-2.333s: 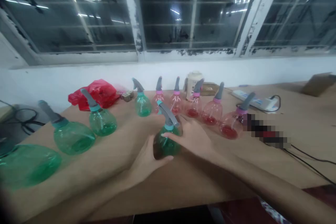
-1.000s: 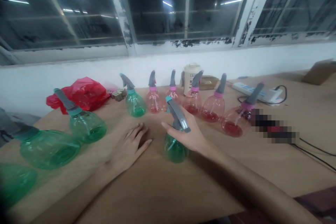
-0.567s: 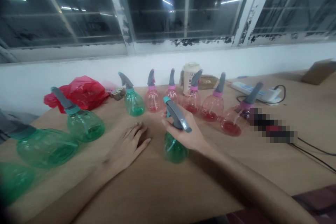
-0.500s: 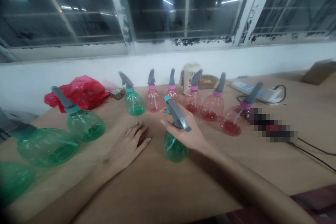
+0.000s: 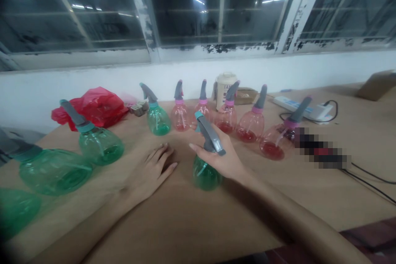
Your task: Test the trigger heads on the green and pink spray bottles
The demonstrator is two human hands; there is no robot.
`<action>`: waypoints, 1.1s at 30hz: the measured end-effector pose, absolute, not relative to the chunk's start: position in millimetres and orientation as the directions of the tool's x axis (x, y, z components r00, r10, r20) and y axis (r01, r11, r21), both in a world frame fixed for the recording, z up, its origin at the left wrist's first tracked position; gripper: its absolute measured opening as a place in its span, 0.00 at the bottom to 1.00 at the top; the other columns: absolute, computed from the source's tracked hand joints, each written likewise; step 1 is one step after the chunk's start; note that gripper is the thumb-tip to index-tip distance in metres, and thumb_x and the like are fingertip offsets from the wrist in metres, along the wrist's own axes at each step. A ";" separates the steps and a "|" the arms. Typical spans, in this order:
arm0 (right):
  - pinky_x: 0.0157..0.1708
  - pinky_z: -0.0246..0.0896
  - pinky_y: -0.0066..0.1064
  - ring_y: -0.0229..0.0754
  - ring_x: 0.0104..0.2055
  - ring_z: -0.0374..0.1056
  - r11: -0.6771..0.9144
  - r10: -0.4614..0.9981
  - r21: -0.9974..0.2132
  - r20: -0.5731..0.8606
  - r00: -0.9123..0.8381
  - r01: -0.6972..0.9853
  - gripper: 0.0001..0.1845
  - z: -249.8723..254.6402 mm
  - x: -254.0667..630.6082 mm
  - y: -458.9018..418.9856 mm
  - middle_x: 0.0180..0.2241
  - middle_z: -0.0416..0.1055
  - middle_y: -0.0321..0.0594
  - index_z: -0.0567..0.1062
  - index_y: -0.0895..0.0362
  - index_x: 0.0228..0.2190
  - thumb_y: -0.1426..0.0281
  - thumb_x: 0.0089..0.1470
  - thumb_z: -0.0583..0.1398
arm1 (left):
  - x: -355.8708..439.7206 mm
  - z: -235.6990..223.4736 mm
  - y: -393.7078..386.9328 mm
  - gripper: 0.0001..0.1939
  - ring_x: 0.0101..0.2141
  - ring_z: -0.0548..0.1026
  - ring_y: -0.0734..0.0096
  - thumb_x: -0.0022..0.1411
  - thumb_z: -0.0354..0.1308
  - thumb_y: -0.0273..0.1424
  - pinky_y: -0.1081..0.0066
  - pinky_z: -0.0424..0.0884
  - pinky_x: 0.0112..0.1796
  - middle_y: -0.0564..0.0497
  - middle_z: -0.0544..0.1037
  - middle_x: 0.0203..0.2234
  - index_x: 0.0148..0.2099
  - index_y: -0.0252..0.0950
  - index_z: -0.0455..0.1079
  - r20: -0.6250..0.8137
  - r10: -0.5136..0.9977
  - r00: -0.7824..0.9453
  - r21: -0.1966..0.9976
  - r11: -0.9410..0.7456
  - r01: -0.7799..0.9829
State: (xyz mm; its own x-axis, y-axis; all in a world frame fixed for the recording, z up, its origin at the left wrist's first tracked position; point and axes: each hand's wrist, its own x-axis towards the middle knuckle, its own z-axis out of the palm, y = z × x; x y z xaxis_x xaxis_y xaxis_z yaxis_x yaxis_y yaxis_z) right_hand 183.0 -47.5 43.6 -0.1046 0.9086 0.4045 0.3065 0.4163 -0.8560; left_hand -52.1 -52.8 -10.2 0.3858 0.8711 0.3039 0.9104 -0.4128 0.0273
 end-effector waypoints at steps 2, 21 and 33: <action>0.26 0.65 0.35 0.42 0.25 0.68 0.431 0.902 -0.850 0.415 -0.121 0.303 0.23 44.0 183.6 -48.0 0.29 0.74 0.37 0.70 0.51 0.43 0.55 0.46 0.63 | -52.0 -9.2 -53.0 0.25 0.57 0.62 0.52 0.67 0.43 0.43 0.53 0.60 0.56 0.39 0.65 0.57 0.56 0.31 0.63 0.304 0.870 0.388 0.001 -0.407 0.913; 0.34 0.68 0.35 0.43 0.31 0.71 0.551 0.834 -0.793 0.514 -0.199 0.261 0.08 59.2 191.4 -59.3 0.32 0.73 0.36 0.71 0.52 0.34 0.63 0.51 0.61 | -53.5 -11.5 -51.3 0.26 0.57 0.62 0.54 0.67 0.41 0.44 0.55 0.59 0.56 0.40 0.65 0.57 0.57 0.32 0.63 0.319 0.862 0.394 -0.007 -0.414 0.910; 0.24 0.66 0.35 0.42 0.23 0.68 0.456 0.890 -0.798 0.412 -0.197 0.393 0.20 66.2 190.7 -63.4 0.31 0.74 0.35 0.71 0.48 0.43 0.58 0.46 0.63 | -54.3 -12.2 -51.3 0.25 0.57 0.62 0.55 0.67 0.42 0.43 0.56 0.59 0.56 0.41 0.65 0.57 0.57 0.32 0.62 0.310 0.864 0.396 -0.016 -0.411 0.911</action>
State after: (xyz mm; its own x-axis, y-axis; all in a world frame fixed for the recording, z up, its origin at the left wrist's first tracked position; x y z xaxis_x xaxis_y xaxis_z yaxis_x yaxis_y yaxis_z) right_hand 190.7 -63.4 66.2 -0.1970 0.8897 0.4118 0.3925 0.4565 -0.7985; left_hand -54.3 -51.3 -12.2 0.3959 0.8644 0.3099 0.9113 -0.4115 -0.0163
